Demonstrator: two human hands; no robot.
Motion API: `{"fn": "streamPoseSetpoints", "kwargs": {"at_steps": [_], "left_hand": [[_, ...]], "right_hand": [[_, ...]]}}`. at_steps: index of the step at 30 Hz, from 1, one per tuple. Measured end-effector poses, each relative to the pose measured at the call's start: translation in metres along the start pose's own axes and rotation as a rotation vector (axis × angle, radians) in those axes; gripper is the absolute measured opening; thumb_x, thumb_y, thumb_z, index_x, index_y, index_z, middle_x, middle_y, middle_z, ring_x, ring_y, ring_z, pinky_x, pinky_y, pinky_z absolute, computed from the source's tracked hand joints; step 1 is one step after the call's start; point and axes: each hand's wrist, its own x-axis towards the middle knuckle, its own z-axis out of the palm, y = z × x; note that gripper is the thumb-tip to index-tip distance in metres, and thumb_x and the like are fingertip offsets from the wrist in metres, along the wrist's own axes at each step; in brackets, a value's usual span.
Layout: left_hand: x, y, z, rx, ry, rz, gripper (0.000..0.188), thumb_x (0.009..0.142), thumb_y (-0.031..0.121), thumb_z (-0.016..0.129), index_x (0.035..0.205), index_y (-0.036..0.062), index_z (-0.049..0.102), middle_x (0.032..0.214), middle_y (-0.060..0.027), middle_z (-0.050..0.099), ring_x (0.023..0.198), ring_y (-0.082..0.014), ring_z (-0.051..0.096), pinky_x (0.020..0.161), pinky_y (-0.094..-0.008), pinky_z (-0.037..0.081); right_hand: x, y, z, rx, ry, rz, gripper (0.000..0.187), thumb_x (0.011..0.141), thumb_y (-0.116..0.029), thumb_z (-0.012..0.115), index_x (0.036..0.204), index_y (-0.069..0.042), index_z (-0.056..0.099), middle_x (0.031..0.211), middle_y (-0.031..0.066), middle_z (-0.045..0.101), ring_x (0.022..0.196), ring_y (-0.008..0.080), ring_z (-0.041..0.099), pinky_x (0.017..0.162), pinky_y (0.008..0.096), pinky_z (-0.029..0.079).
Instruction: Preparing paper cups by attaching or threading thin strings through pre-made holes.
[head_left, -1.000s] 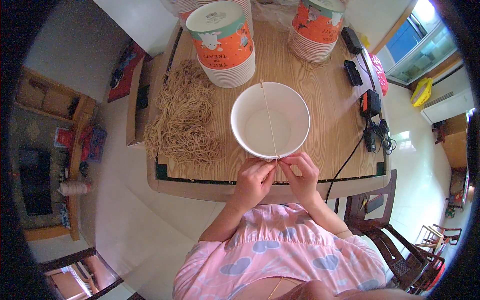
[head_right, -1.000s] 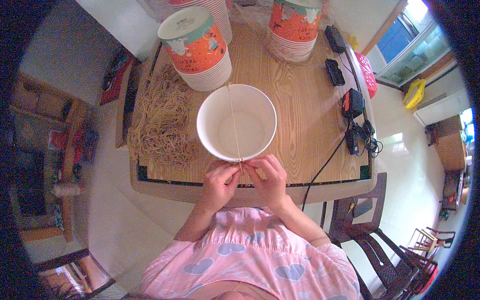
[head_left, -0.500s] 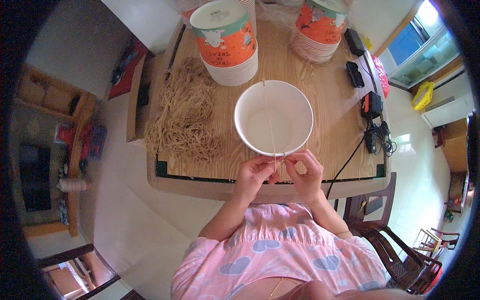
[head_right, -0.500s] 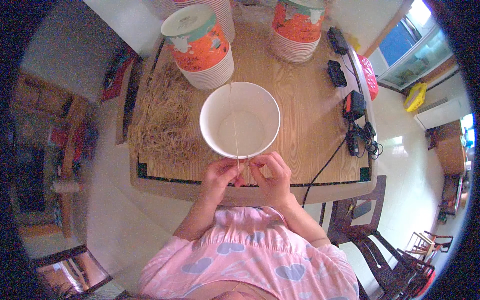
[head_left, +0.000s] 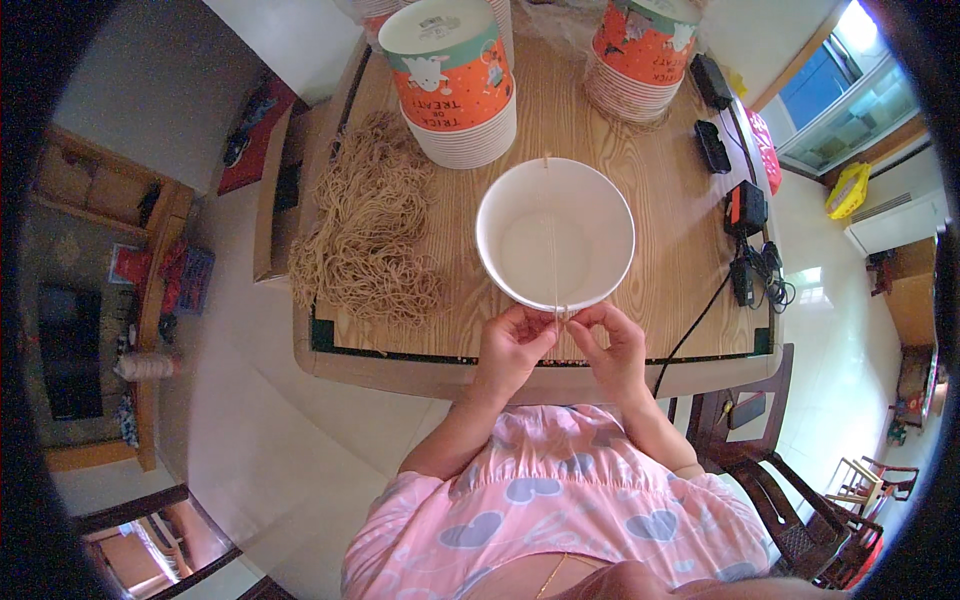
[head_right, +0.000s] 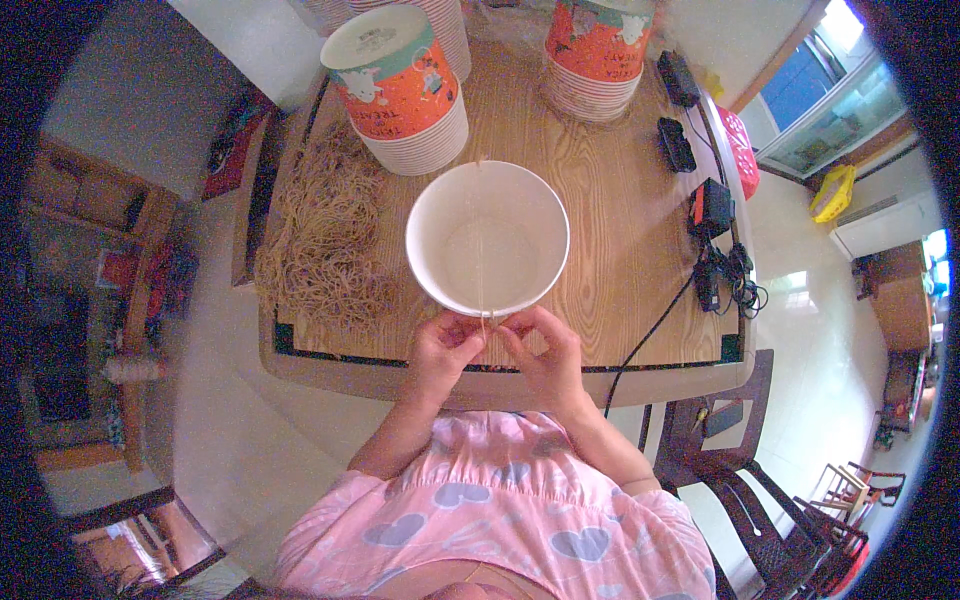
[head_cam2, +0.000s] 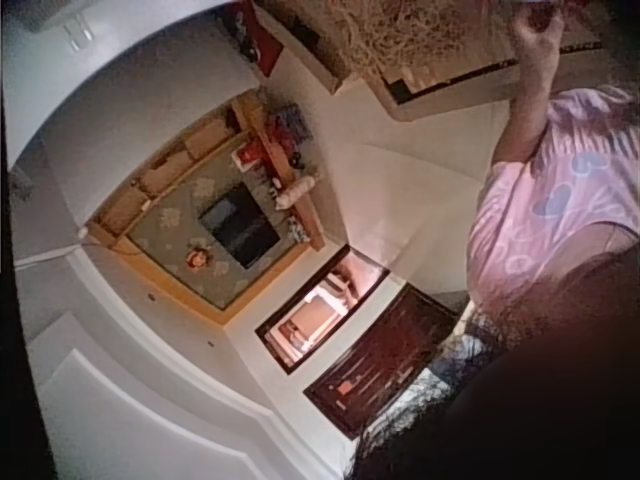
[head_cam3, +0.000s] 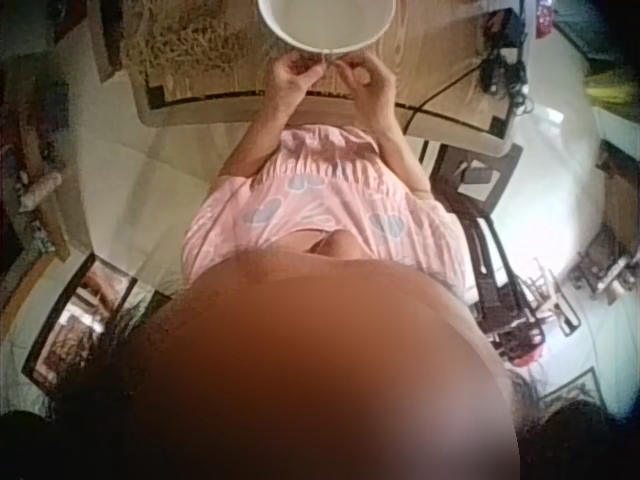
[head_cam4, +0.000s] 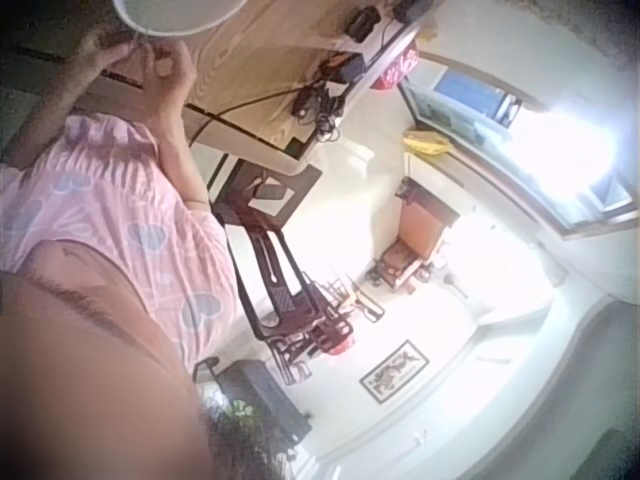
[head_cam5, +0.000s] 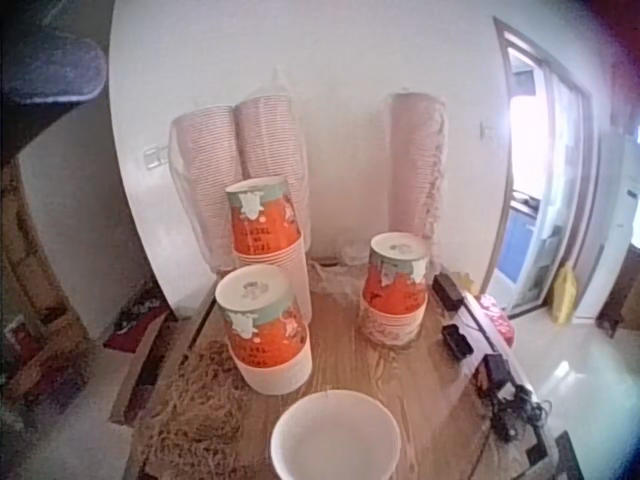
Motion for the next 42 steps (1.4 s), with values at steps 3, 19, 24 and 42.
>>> {"fn": "streamPoseSetpoints", "kwargs": {"at_steps": [3, 19, 24, 42], "left_hand": [[0.000, -0.002, 0.000, 0.000, -0.006, 0.015, 0.014, 0.076, -0.003, 0.058, 0.090, -0.0014, 0.061, 0.079, -0.0018, 0.062, 0.072, -0.0066, 0.058, 0.065, -0.0200, 0.047], [0.002, -0.002, -0.002, -0.229, -0.193, -0.141, 0.012, 0.078, 0.003, 0.062, 0.090, 0.0012, 0.062, 0.079, -0.0018, 0.062, 0.061, -0.0061, 0.052, 0.053, -0.0192, 0.040], [0.001, -0.003, -0.003, -0.204, -0.153, -0.161, 0.013, 0.078, 0.002, 0.062, 0.091, 0.0017, 0.061, 0.080, -0.0027, 0.063, 0.062, -0.0061, 0.053, 0.053, -0.0184, 0.041], [-0.002, -0.004, -0.002, -0.041, -0.099, 0.000, 0.013, 0.076, -0.001, 0.062, 0.088, -0.0001, 0.060, 0.080, -0.0027, 0.062, 0.071, -0.0060, 0.057, 0.063, -0.0189, 0.047]], "right_hand": [[0.001, -0.003, 0.002, -0.014, 0.022, -0.023, 0.006, 0.075, 0.004, 0.061, 0.080, 0.002, 0.058, 0.077, 0.0028, 0.058, 0.073, 0.0088, 0.053, 0.069, 0.0221, 0.043], [0.000, -0.009, -0.002, -0.126, 0.085, -0.102, 0.008, 0.074, 0.006, 0.060, 0.079, 0.001, 0.056, 0.076, 0.0043, 0.057, 0.073, 0.0109, 0.053, 0.068, 0.0225, 0.042], [-0.004, -0.008, -0.003, -0.126, 0.141, -0.122, 0.009, 0.073, 0.007, 0.060, 0.078, 0.001, 0.055, 0.074, 0.0048, 0.057, 0.070, 0.0116, 0.053, 0.065, 0.0228, 0.042], [-0.005, -0.004, 0.000, -0.106, 0.048, -0.145, 0.012, 0.069, 0.005, 0.065, 0.079, 0.000, 0.058, 0.074, 0.0075, 0.058, 0.069, 0.0152, 0.056, 0.062, 0.0255, 0.045]]}}
